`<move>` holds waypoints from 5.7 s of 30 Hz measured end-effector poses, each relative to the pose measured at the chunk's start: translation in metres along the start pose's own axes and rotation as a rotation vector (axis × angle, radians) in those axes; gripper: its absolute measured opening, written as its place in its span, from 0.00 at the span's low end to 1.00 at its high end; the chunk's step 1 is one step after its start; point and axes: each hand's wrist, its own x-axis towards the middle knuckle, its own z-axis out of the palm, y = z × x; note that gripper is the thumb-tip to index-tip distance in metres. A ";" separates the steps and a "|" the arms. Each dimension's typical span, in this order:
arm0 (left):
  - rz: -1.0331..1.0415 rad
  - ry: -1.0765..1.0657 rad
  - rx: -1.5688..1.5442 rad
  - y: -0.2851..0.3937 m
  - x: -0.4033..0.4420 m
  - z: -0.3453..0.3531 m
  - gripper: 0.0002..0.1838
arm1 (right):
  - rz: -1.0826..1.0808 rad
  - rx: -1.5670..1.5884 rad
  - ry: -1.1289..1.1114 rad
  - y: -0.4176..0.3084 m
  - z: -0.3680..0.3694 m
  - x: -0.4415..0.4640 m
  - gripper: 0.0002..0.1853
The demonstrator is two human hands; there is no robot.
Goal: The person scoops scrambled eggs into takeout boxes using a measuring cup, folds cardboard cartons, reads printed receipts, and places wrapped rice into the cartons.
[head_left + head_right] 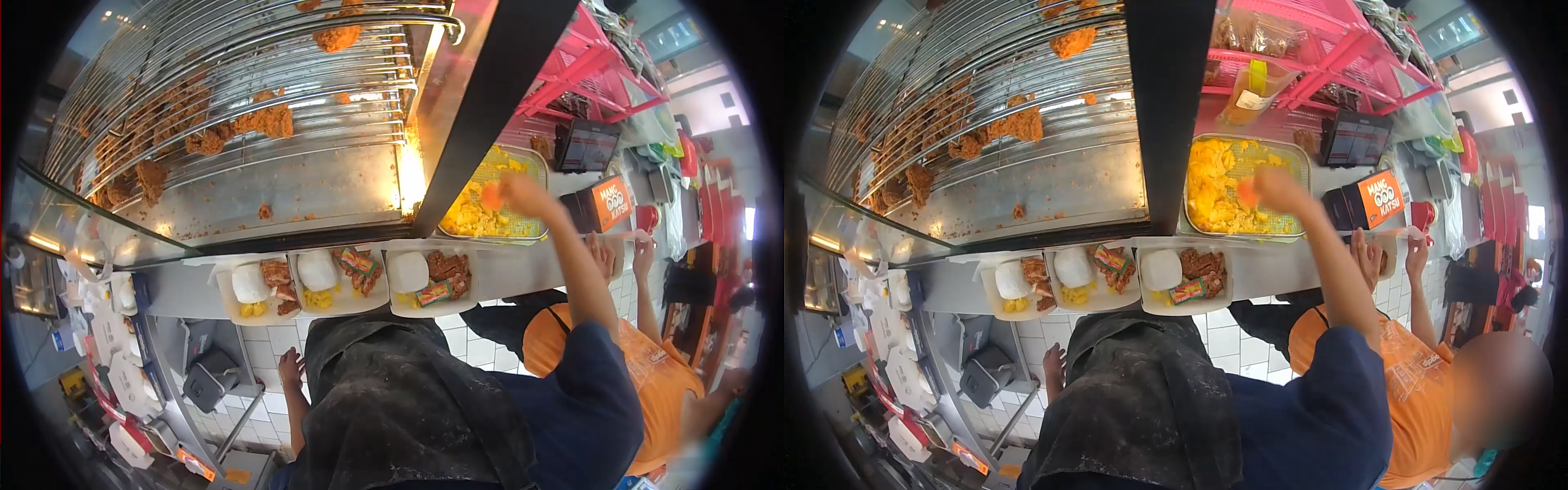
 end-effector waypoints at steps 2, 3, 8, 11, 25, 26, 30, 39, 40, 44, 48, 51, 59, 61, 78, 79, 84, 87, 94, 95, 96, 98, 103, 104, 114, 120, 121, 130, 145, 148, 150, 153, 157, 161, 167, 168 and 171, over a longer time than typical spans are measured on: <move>-0.005 -0.011 0.028 0.009 0.001 0.003 0.29 | 0.100 0.122 0.177 -0.016 0.024 -0.009 0.08; -0.009 -0.025 0.085 0.013 0.001 0.004 0.29 | 0.106 0.112 0.208 -0.012 0.019 -0.010 0.09; 0.049 -0.046 0.035 0.033 -0.004 0.008 0.28 | 0.217 0.076 0.453 0.006 -0.009 -0.014 0.08; 0.068 -0.076 0.057 0.039 0.002 0.009 0.28 | 0.215 0.025 0.453 0.009 0.040 -0.002 0.08; 0.049 -0.074 -0.013 0.005 0.017 -0.012 0.29 | 0.325 1.256 0.082 -0.017 0.017 -0.033 0.11; 0.038 -0.065 0.004 0.005 0.017 -0.015 0.29 | 0.318 1.310 0.124 -0.015 0.014 -0.038 0.11; 0.014 -0.047 0.049 0.012 0.012 -0.021 0.30 | 0.275 1.413 0.184 -0.010 0.012 -0.052 0.11; 0.044 -0.096 0.052 0.035 0.026 -0.040 0.29 | 0.181 1.523 0.519 -0.058 -0.020 -0.106 0.08; 0.053 -0.103 0.046 0.035 0.026 -0.041 0.29 | 0.169 1.517 0.562 -0.071 -0.028 -0.115 0.08; 0.065 -0.110 0.038 0.030 0.042 -0.062 0.29 | 0.009 1.503 0.559 -0.135 -0.032 -0.140 0.08; 0.065 -0.138 0.069 0.019 0.071 -0.086 0.29 | 0.089 1.559 0.503 -0.240 0.001 -0.151 0.07; 0.014 -0.211 0.170 0.025 0.089 -0.110 0.29 | 0.079 1.576 0.431 -0.307 0.035 -0.134 0.07; 0.075 -0.278 0.185 0.048 0.150 -0.176 0.26 | 0.047 0.767 0.565 -0.484 0.155 -0.035 0.06; 0.066 -0.288 0.220 0.058 0.157 -0.189 0.25 | -0.034 0.575 0.632 -0.502 0.180 -0.020 0.07; 0.064 -0.322 0.233 0.066 0.195 -0.233 0.24 | 0.109 0.449 0.701 -0.541 0.190 -0.026 0.07; 0.056 -0.321 0.242 0.062 0.190 -0.237 0.24 | 0.119 0.453 0.694 -0.542 0.198 -0.031 0.07; 0.066 -0.367 0.243 0.066 0.192 -0.229 0.25 | 0.090 0.419 0.697 -0.534 0.199 -0.023 0.08; 0.037 -0.366 0.284 0.069 0.196 -0.225 0.25 | 0.106 0.452 0.705 -0.535 0.199 -0.022 0.08; 0.027 -0.352 0.263 0.069 0.187 -0.222 0.26 | 0.092 0.418 0.690 -0.525 0.202 -0.015 0.07; 0.041 -0.355 0.244 0.069 0.187 -0.221 0.26 | 0.094 0.411 0.701 -0.524 0.206 -0.018 0.07; 0.043 -0.356 0.254 0.070 0.185 -0.221 0.26 | 0.102 0.415 0.704 -0.525 0.208 -0.021 0.07; 0.012 -0.357 0.290 0.075 0.182 -0.213 0.25 | 0.103 0.464 0.782 -0.523 0.207 -0.019 0.07; 0.032 -0.374 0.315 0.081 0.176 -0.205 0.23 | 0.126 0.519 0.697 -0.523 0.207 -0.016 0.07; 0.032 -0.371 0.306 0.083 0.180 -0.201 0.23 | 0.115 0.499 0.753 -0.524 0.201 -0.015 0.07; 0.041 -0.338 0.338 0.084 0.180 -0.203 0.23 | 0.108 0.605 0.768 -0.523 0.203 -0.019 0.07; 0.047 -0.385 0.356 0.084 0.188 -0.197 0.24 | 0.092 0.496 0.706 -0.513 0.194 -0.011 0.06; 0.056 -0.379 0.314 0.082 0.187 -0.198 0.23 | 0.119 0.515 0.731 -0.516 0.197 -0.018 0.06; 0.072 -0.385 0.328 0.091 0.184 -0.196 0.23 | 0.310 1.144 0.472 -0.493 0.189 -0.019 0.09; 0.060 -0.358 0.352 0.086 0.184 -0.171 0.23 | 0.370 1.280 0.806 -0.411 0.127 -0.089 0.10; 0.095 -0.345 0.320 0.092 0.186 -0.161 0.23 | 0.363 1.195 0.838 -0.395 0.122 -0.090 0.09; 0.093 -0.306 0.296 0.092 0.182 -0.147 0.21 | 0.311 1.346 0.783 -0.380 0.118 -0.092 0.09; 0.105 -0.322 0.153 0.096 0.156 -0.130 0.19 | 0.317 1.418 0.751 -0.357 0.107 -0.096 0.08; 0.119 -0.274 0.294 0.090 0.109 -0.090 0.17 | 0.130 0.932 0.838 -0.338 0.133 -0.093 0.04; 0.055 -0.251 0.304 0.070 0.081 -0.063 0.18 | -0.068 0.551 0.775 -0.333 0.173 -0.076 0.03; 0.040 -0.228 0.288 0.052 0.039 -0.038 0.24 | 0.064 1.048 0.720 -0.320 0.153 -0.073 0.05; 0.039 -0.217 0.277 0.048 0.034 -0.034 0.24 | 0.104 1.292 0.622 -0.317 0.150 -0.073 0.06; 0.065 -0.165 0.204 0.033 0.031 -0.029 0.20 | 0.161 1.677 0.501 -0.300 0.128 -0.079 0.08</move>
